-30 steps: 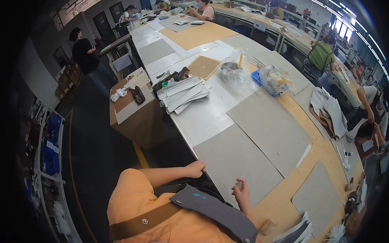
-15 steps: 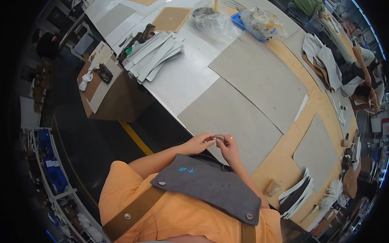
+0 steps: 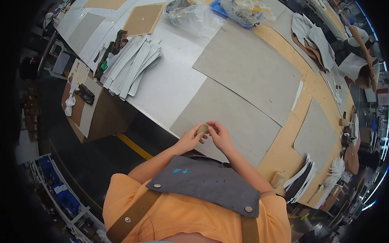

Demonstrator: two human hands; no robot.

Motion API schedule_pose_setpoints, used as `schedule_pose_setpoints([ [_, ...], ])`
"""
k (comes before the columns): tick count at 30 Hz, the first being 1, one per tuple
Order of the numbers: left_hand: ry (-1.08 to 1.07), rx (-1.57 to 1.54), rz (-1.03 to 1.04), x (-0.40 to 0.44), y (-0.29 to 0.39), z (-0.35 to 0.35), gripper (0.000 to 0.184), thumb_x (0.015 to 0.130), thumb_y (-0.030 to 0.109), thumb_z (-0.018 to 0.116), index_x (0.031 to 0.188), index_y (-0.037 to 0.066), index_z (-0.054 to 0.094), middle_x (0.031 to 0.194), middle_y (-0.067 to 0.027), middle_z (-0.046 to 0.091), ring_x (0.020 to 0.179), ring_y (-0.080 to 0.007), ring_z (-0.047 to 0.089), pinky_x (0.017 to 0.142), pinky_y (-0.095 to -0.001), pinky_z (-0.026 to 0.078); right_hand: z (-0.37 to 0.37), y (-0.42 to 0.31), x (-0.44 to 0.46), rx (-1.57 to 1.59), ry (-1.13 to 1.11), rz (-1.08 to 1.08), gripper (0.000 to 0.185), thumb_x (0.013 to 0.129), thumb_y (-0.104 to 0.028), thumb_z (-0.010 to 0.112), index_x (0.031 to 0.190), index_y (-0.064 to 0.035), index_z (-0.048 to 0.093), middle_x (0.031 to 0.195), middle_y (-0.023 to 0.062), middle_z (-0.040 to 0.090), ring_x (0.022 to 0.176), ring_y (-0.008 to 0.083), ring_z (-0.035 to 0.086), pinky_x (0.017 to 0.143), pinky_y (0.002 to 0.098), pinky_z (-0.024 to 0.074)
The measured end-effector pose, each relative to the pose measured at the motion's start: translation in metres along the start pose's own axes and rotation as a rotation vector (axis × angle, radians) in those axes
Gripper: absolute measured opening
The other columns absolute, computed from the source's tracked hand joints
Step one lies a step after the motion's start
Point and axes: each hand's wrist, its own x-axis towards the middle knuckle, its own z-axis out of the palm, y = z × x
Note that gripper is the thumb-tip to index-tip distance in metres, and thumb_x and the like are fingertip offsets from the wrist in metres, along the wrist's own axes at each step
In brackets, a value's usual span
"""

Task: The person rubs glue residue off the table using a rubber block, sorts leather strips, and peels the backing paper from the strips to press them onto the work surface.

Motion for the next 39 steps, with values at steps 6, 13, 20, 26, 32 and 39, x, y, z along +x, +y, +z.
schedule_pose_setpoints([
  [6, 0.075, -0.069, 0.013, 0.031, -0.013, -0.043, 0.034, 0.092, 0.008, 0.044, 0.124, 0.0, 0.045, 0.1, -0.0103, 0.062, 0.089, -0.0147, 0.06, 0.08, -0.0284, 0.047, -0.012, -0.01, 0.017, -0.041, 0.035, 0.085, 0.023, 0.091, -0.015, 0.051, 0.11, -0.0023, 0.054, 0.096, 0.0058, 0.062, 0.075, 0.0106, 0.056, 0.069, 0.0247, 0.0461],
  [13, -0.088, -0.118, -0.226, -0.005, 0.02, -0.058, 0.035, 0.088, 0.006, 0.042, 0.121, -0.003, 0.049, 0.113, -0.0162, 0.058, 0.105, -0.0235, 0.058, 0.092, -0.0321, 0.045, -0.037, -0.026, 0.006, 0.508, 0.039, 0.214, 0.043, 0.097, -0.032, 0.033, 0.123, -0.0004, 0.047, 0.113, 0.0117, 0.058, 0.097, 0.0199, 0.057, 0.083, 0.0301, 0.0454],
  [20, -0.135, -0.8, -0.185, 0.019, 0.048, -0.029, 0.044, 0.089, 0.008, 0.035, 0.132, -0.002, 0.034, 0.131, -0.0216, 0.043, 0.122, -0.0314, 0.043, 0.102, -0.0426, 0.037, -0.053, -0.025, 0.007, 1.27, -0.089, 0.209, 0.048, 0.099, -0.036, 0.023, 0.123, -0.0016, 0.047, 0.115, 0.0156, 0.056, 0.107, 0.0266, 0.054, 0.091, 0.0375, 0.044],
  [26, -0.1, -0.988, -0.176, 0.018, 0.056, 0.01, 0.041, 0.09, 0.011, 0.035, 0.13, -0.002, 0.035, 0.13, -0.0218, 0.043, 0.123, -0.0317, 0.041, 0.105, -0.0442, 0.034, -0.06, -0.006, -0.006, 1.425, -0.254, 0.153, 0.04, 0.099, -0.034, 0.028, 0.081, -0.0063, 0.05, 0.074, 0.0045, 0.051, 0.069, 0.0173, 0.049, 0.069, 0.0315, 0.044],
  [32, -0.112, -0.765, -0.098, 0.004, 0.062, 0.047, 0.037, 0.092, 0.013, 0.036, 0.125, -0.002, 0.039, 0.127, -0.0198, 0.047, 0.115, -0.027, 0.048, 0.101, -0.0414, 0.037, -0.075, -0.012, -0.038, 1.404, -0.308, 0.114, 0.038, 0.099, -0.033, 0.028, 0.075, -0.0071, 0.043, 0.069, 0.0027, 0.043, 0.066, 0.0161, 0.042, 0.065, 0.0288, 0.0395],
  [39, 0.006, -0.552, 0.01, -0.015, 0.073, 0.092, 0.029, 0.093, 0.017, 0.045, 0.116, 0.0, 0.049, 0.11, -0.0112, 0.055, 0.099, -0.0184, 0.054, 0.09, -0.034, 0.043, -0.097, -0.011, -0.076, 1.335, -0.329, 0.063, 0.036, 0.098, -0.031, 0.034, 0.096, -0.0034, 0.056, 0.073, 0.0036, 0.053, 0.063, 0.0128, 0.047, 0.064, 0.0283, 0.0419],
])
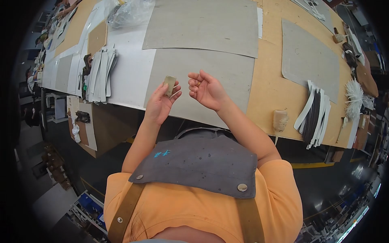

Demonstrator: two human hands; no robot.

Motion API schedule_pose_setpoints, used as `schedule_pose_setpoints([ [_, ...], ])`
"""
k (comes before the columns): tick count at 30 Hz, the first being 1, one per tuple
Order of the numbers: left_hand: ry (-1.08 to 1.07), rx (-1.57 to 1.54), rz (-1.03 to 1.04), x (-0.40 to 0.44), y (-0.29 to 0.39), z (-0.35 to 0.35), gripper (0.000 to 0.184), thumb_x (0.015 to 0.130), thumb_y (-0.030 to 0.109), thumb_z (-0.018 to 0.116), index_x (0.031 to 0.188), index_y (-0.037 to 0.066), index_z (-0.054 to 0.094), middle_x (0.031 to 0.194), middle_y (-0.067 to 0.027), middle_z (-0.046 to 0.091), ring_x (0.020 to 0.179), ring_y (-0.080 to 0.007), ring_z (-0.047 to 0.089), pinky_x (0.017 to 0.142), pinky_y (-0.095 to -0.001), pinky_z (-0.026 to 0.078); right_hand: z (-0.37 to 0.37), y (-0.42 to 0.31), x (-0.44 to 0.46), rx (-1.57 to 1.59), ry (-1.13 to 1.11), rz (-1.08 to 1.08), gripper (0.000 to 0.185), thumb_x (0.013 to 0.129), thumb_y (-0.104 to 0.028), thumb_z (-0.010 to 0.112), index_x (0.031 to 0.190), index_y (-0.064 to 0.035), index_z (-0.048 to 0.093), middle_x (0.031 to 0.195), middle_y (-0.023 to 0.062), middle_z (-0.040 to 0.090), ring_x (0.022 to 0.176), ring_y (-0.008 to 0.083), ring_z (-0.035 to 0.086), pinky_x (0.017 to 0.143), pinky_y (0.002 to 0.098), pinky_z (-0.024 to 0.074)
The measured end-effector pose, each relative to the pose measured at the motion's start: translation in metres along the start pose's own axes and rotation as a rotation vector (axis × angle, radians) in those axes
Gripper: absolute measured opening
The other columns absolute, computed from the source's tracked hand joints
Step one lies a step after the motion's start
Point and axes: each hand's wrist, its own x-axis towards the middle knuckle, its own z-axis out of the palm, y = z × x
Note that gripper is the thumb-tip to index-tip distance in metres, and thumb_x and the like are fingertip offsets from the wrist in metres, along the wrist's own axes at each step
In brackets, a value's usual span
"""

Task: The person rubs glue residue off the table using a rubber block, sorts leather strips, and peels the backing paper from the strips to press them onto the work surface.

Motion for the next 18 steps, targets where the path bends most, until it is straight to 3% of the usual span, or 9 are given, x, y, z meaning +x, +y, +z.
schedule_pose_setpoints([
  [5, 0.14, 0.24, 0.12, 0.0, -0.027, 0.01, 0.023, 0.092, 0.018, 0.049, 0.109, 0.002, 0.053, 0.096, -0.0052, 0.057, 0.086, -0.0136, 0.055, 0.083, -0.0294, 0.044, -0.028, -0.002, -0.029, -0.157, 0.117, -0.004, 0.027, 0.096, -0.024, 0.042, 0.107, -0.002, 0.054, 0.066, 0.0001, 0.052, 0.048, 0.0071, 0.04, 0.049, 0.0215, 0.0358],
  [8, 0.17, 0.418, 0.124, 0.012, -0.057, 0.0, 0.023, 0.092, 0.017, 0.048, 0.108, 0.0, 0.051, 0.091, -0.0057, 0.058, 0.079, -0.0123, 0.056, 0.076, -0.0285, 0.046, -0.066, 0.014, -0.041, -0.072, 0.291, 0.076, 0.023, 0.094, -0.019, 0.047, 0.109, -0.0016, 0.052, 0.059, -0.0017, 0.049, 0.04, 0.0047, 0.031, 0.039, 0.0198, 0.0272],
  [13, 0.154, 0.763, -0.006, 0.013, -0.118, -0.006, 0.025, 0.091, 0.016, 0.042, 0.107, -0.004, 0.042, 0.081, -0.0103, 0.058, 0.064, -0.0141, 0.057, 0.059, -0.0285, 0.049, -0.097, 0.046, -0.058, -0.025, 0.392, 0.105, 0.024, 0.093, -0.019, 0.048, 0.109, -0.0009, 0.052, 0.053, -0.0019, 0.045, 0.036, 0.0048, 0.027, 0.035, 0.0203, 0.023],
  [14, 0.129, 0.831, -0.005, 0.013, -0.127, -0.006, 0.024, 0.094, 0.019, 0.043, 0.104, -0.002, 0.041, 0.081, -0.0078, 0.056, 0.06, -0.0109, 0.054, 0.055, -0.0255, 0.046, -0.097, 0.049, -0.06, -0.034, 0.411, 0.098, 0.024, 0.094, -0.019, 0.047, 0.109, -0.0007, 0.052, 0.053, -0.0019, 0.044, 0.036, 0.0048, 0.027, 0.035, 0.0203, 0.0231],
  [18, 0.165, 0.943, 0.101, 0.006, -0.132, 0.013, 0.021, 0.094, 0.019, 0.043, 0.102, -0.001, 0.04, 0.073, -0.0082, 0.055, 0.06, -0.0112, 0.054, 0.053, -0.0272, 0.044, -0.083, 0.05, -0.07, -0.107, 0.411, 0.045, 0.027, 0.094, -0.021, 0.047, 0.113, -0.001, 0.053, 0.052, -0.0019, 0.044, 0.036, 0.0049, 0.028, 0.035, 0.0204, 0.0233],
])
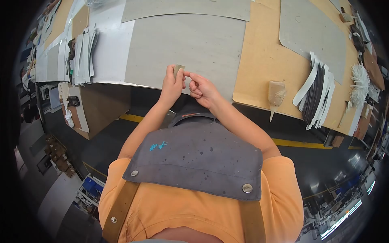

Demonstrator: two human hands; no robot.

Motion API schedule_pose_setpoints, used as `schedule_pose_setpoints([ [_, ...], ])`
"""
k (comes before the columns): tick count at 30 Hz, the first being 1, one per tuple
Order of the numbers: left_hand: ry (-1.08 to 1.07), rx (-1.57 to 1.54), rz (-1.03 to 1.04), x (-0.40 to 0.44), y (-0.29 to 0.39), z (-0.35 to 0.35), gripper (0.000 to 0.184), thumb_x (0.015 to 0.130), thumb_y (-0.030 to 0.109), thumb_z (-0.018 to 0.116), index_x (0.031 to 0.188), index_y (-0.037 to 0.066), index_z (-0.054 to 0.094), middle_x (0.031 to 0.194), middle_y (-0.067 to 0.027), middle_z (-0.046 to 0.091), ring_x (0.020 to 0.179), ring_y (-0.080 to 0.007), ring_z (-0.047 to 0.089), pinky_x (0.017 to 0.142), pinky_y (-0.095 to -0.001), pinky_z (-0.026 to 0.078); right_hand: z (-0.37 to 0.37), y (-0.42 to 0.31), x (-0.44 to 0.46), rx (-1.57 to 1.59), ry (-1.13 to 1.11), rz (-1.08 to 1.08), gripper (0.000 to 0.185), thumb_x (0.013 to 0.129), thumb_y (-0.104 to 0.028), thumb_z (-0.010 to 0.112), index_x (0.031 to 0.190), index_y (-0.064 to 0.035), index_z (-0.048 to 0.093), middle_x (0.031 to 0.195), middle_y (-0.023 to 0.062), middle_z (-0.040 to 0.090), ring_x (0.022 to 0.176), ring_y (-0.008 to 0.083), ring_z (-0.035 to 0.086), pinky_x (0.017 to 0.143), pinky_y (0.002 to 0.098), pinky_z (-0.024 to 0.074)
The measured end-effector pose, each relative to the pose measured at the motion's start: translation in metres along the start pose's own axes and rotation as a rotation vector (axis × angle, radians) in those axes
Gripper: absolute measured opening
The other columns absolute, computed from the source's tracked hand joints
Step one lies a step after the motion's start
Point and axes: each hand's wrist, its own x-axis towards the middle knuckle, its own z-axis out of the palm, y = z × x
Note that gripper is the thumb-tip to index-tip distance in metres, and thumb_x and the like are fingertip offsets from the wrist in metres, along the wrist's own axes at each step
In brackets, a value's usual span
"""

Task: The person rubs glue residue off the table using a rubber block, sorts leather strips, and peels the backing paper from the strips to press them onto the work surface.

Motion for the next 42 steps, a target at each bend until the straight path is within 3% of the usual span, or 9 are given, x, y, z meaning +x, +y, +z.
schedule_pose_setpoints([
  [2, 0.123, 0.001, 0.068, 0.0, 0.002, 0.0, 0.021, 0.094, 0.019, 0.043, 0.102, 0.0, 0.04, 0.07, -0.0098, 0.055, 0.06, -0.0145, 0.054, 0.053, -0.0298, 0.044, 0.015, -0.001, -0.007, -0.098, -0.046, -0.065, 0.032, 0.096, -0.025, 0.043, 0.119, -0.0033, 0.051, 0.05, -0.0026, 0.042, 0.035, 0.0049, 0.027, 0.034, 0.0205, 0.0229],
  [4, 0.245, 0.045, 0.122, 0.0, 0.019, -0.003, 0.024, 0.094, 0.024, 0.041, 0.103, 0.002, 0.04, 0.071, -0.016, 0.055, 0.063, -0.0318, 0.055, 0.059, -0.0407, 0.044, 0.035, -0.003, -0.014, -0.225, -0.106, -0.131, 0.036, 0.098, -0.029, 0.039, 0.125, -0.0058, 0.048, 0.048, -0.003, 0.04, 0.034, 0.0049, 0.026, 0.034, 0.0209, 0.0217],
  [5, 0.328, 0.062, 0.244, 0.004, 0.018, -0.004, 0.025, 0.094, 0.023, 0.039, 0.109, 0.002, 0.038, 0.079, -0.0253, 0.059, 0.076, -0.0462, 0.057, 0.062, -0.0506, 0.044, 0.047, -0.005, -0.018, -0.285, -0.1, -0.168, 0.041, 0.099, -0.031, 0.036, 0.131, -0.0069, 0.042, 0.046, -0.003, 0.039, 0.033, 0.0047, 0.026, 0.032, 0.0203, 0.0218],
  [6, 0.356, 0.063, 0.203, 0.004, 0.028, -0.007, 0.028, 0.094, 0.024, 0.04, 0.112, 0.003, 0.036, 0.082, -0.0285, 0.058, 0.078, -0.0484, 0.056, 0.063, -0.0522, 0.043, 0.063, -0.006, -0.024, -0.332, -0.109, -0.202, 0.042, 0.099, -0.031, 0.035, 0.134, -0.0071, 0.038, 0.046, -0.0028, 0.039, 0.033, 0.0046, 0.027, 0.032, 0.0198, 0.0225],
  [7, 0.444, 0.062, 0.281, 0.006, 0.032, -0.008, 0.028, 0.094, 0.026, 0.041, 0.109, 0.002, 0.039, 0.077, -0.02, 0.058, 0.07, -0.0387, 0.059, 0.06, -0.0439, 0.045, 0.077, -0.007, -0.031, -0.376, -0.103, -0.238, 0.044, 0.099, -0.03, 0.034, 0.137, -0.0073, 0.035, 0.046, -0.0025, 0.039, 0.033, 0.0046, 0.028, 0.031, 0.0194, 0.0232],
  [11, 0.456, -0.037, 0.339, -0.002, 0.069, -0.027, 0.023, 0.094, 0.023, 0.042, 0.106, 0.003, 0.038, 0.071, -0.0146, 0.058, 0.062, -0.0313, 0.059, 0.056, -0.0398, 0.045, 0.107, -0.015, -0.041, -0.483, -0.21, -0.3, 0.047, 0.1, -0.028, 0.029, 0.141, -0.0076, 0.024, 0.046, -0.0016, 0.041, 0.031, 0.0048, 0.029, 0.031, 0.0186, 0.0255],
  [17, 0.605, -0.052, 0.512, -0.011, 0.096, -0.039, 0.021, 0.095, 0.022, 0.042, 0.103, 0.003, 0.039, 0.069, -0.013, 0.057, 0.062, -0.0279, 0.059, 0.055, -0.0358, 0.045, 0.129, -0.016, -0.052, -0.505, -0.303, -0.389, 0.047, 0.1, -0.027, 0.026, 0.141, -0.0058, 0.023, 0.046, -0.0003, 0.043, 0.03, 0.0052, 0.031, 0.031, 0.0184, 0.028],
  [24, 0.543, -0.087, 0.562, -0.018, 0.112, -0.048, 0.019, 0.094, 0.02, 0.044, 0.102, 0.003, 0.04, 0.07, -0.0111, 0.057, 0.061, -0.0225, 0.059, 0.054, -0.0331, 0.045, 0.138, -0.021, -0.06, -0.499, -0.374, -0.426, 0.047, 0.1, -0.027, 0.026, 0.141, -0.0049, 0.023, 0.046, 0.0003, 0.044, 0.03, 0.0054, 0.031, 0.033, 0.0181, 0.0299],
  [42, 0.409, -0.226, 0.29, -0.025, 0.127, -0.037, 0.019, 0.096, 0.02, 0.04, 0.1, 0.002, 0.044, 0.079, -0.0092, 0.055, 0.066, -0.0158, 0.052, 0.059, -0.0291, 0.045, 0.137, -0.022, -0.068, -0.832, -0.237, -0.557, 0.045, 0.1, -0.024, 0.029, 0.143, -0.0133, 0.022, 0.054, 0.0001, 0.047, 0.037, 0.0042, 0.04, 0.03, 0.0173, 0.031],
])
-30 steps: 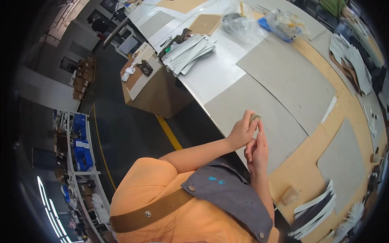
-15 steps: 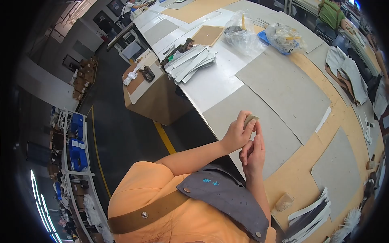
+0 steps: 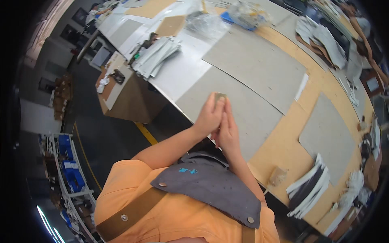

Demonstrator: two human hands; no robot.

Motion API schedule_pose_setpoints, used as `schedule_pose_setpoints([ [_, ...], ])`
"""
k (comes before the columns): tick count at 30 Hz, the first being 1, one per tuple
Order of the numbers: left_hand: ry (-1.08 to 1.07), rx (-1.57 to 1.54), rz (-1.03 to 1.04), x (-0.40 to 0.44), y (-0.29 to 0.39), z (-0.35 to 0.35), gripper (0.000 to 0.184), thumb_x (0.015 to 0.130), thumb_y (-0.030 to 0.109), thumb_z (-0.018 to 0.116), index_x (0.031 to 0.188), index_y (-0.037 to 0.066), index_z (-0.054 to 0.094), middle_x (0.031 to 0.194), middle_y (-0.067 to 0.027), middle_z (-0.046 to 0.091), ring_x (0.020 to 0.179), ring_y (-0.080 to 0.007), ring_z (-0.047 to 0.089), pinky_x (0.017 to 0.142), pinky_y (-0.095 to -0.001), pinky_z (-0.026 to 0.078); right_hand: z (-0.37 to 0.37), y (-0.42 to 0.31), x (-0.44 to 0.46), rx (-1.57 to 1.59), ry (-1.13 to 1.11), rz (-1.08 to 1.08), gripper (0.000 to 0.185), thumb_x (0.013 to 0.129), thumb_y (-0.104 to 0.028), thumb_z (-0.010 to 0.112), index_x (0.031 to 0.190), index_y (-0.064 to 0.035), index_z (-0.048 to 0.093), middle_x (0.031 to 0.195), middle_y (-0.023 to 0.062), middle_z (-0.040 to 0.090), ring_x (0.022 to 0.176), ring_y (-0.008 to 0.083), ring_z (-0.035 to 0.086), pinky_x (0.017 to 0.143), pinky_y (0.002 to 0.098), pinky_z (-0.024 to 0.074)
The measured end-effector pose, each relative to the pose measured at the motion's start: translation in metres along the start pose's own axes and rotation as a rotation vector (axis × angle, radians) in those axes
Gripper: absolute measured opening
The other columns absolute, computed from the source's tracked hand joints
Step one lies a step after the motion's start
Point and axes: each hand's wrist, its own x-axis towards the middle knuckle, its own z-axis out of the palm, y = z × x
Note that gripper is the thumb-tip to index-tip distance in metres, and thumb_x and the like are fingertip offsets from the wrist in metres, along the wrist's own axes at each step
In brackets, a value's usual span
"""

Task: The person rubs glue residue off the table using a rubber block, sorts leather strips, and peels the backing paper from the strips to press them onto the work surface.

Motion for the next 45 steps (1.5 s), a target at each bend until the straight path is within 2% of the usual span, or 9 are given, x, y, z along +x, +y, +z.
schedule_pose_setpoints([
  [6, -0.174, 0.135, -0.046, -0.014, 0.011, -0.005, 0.017, 0.096, 0.019, 0.038, 0.097, 0.003, 0.045, 0.069, -0.0063, 0.054, 0.061, -0.0113, 0.049, 0.057, -0.0276, 0.043, -0.019, -0.002, 0.002, 0.1, -0.061, 0.12, 0.045, 0.1, -0.026, 0.026, 0.144, -0.0164, 0.02, 0.052, 0.0009, 0.046, 0.033, 0.0057, 0.038, 0.028, 0.0176, 0.0312],
  [9, -0.157, 0.088, 0.019, -0.005, 0.015, -0.014, 0.018, 0.096, 0.018, 0.038, 0.096, 0.002, 0.044, 0.067, -0.0061, 0.053, 0.061, -0.0098, 0.049, 0.056, -0.027, 0.041, -0.045, 0.017, -0.002, 0.776, -0.356, 0.137, 0.048, 0.1, -0.032, 0.027, 0.144, -0.0173, 0.018, 0.049, 0.0039, 0.048, 0.029, 0.006, 0.034, 0.03, 0.0183, 0.0315],
  [12, -0.129, 0.176, 0.105, 0.007, 0.019, -0.013, 0.021, 0.094, 0.021, 0.04, 0.095, 0.0, 0.042, 0.059, -0.0118, 0.055, 0.053, -0.0225, 0.057, 0.05, -0.0361, 0.043, -0.048, 0.016, -0.004, 0.842, -0.355, 0.165, 0.048, 0.1, -0.035, 0.024, 0.144, -0.0171, 0.017, 0.047, 0.0055, 0.048, 0.026, 0.0063, 0.029, 0.031, 0.0181, 0.0313],
  [21, -0.142, 0.375, 0.11, 0.002, 0.013, 0.003, 0.022, 0.093, 0.02, 0.039, 0.096, -0.002, 0.041, 0.057, -0.0172, 0.055, 0.054, -0.0383, 0.056, 0.049, -0.0452, 0.042, -0.034, 0.004, -0.013, 0.29, -0.182, 0.105, 0.05, 0.099, -0.035, 0.026, 0.144, -0.0161, 0.017, 0.048, 0.0054, 0.047, 0.03, 0.006, 0.03, 0.032, 0.0176, 0.0289],
  [25, -0.283, 0.467, 0.071, -0.015, 0.016, 0.005, 0.021, 0.094, 0.02, 0.038, 0.095, -0.001, 0.04, 0.058, -0.0169, 0.054, 0.054, -0.0346, 0.056, 0.05, -0.0429, 0.042, -0.029, 0.001, -0.012, 0.098, 0.0, 0.101, 0.05, 0.099, -0.036, 0.027, 0.144, -0.0171, 0.018, 0.049, 0.0042, 0.046, 0.031, 0.0059, 0.031, 0.032, 0.0173, 0.0285],
  [30, -0.285, 0.48, 0.088, -0.022, 0.016, -0.008, 0.019, 0.095, 0.019, 0.039, 0.094, 0.0, 0.043, 0.062, -0.0146, 0.053, 0.056, -0.0257, 0.056, 0.051, -0.0369, 0.041, -0.058, 0.013, -0.01, 0.716, -0.303, 0.107, 0.046, 0.1, -0.032, 0.022, 0.144, -0.0179, 0.017, 0.049, 0.0068, 0.047, 0.027, 0.007, 0.029, 0.027, 0.0183, 0.0278],
  [32, -0.233, 0.422, 0.141, -0.01, 0.023, -0.011, 0.019, 0.094, 0.018, 0.04, 0.093, -0.001, 0.042, 0.059, -0.0174, 0.054, 0.054, -0.0349, 0.055, 0.05, -0.0431, 0.04, -0.059, 0.023, -0.011, 1.038, -0.396, 0.136, 0.045, 0.1, -0.028, 0.018, 0.144, -0.0179, 0.016, 0.048, 0.0086, 0.048, 0.025, 0.0082, 0.027, 0.024, 0.0192, 0.0256],
  [43, -0.235, 0.378, 0.173, -0.014, 0.014, 0.008, 0.02, 0.092, 0.02, 0.042, 0.09, 0.0, 0.043, 0.06, -0.0183, 0.055, 0.055, -0.0375, 0.056, 0.05, -0.046, 0.041, -0.043, 0.026, -0.018, 0.874, -0.268, 0.101, 0.046, 0.1, -0.03, 0.022, 0.144, -0.0181, 0.015, 0.047, 0.0051, 0.048, 0.025, 0.0072, 0.028, 0.027, 0.0188, 0.028],
  [45, -0.266, 0.419, 0.219, -0.027, 0.007, 0.009, 0.019, 0.094, 0.019, 0.042, 0.092, 0.0, 0.045, 0.06, -0.0149, 0.052, 0.052, -0.0286, 0.053, 0.049, -0.0388, 0.04, -0.044, 0.024, -0.022, 0.837, -0.245, 0.097, 0.046, 0.1, -0.031, 0.022, 0.144, -0.0181, 0.016, 0.046, 0.0047, 0.048, 0.025, 0.007, 0.028, 0.026, 0.0185, 0.0278],
])
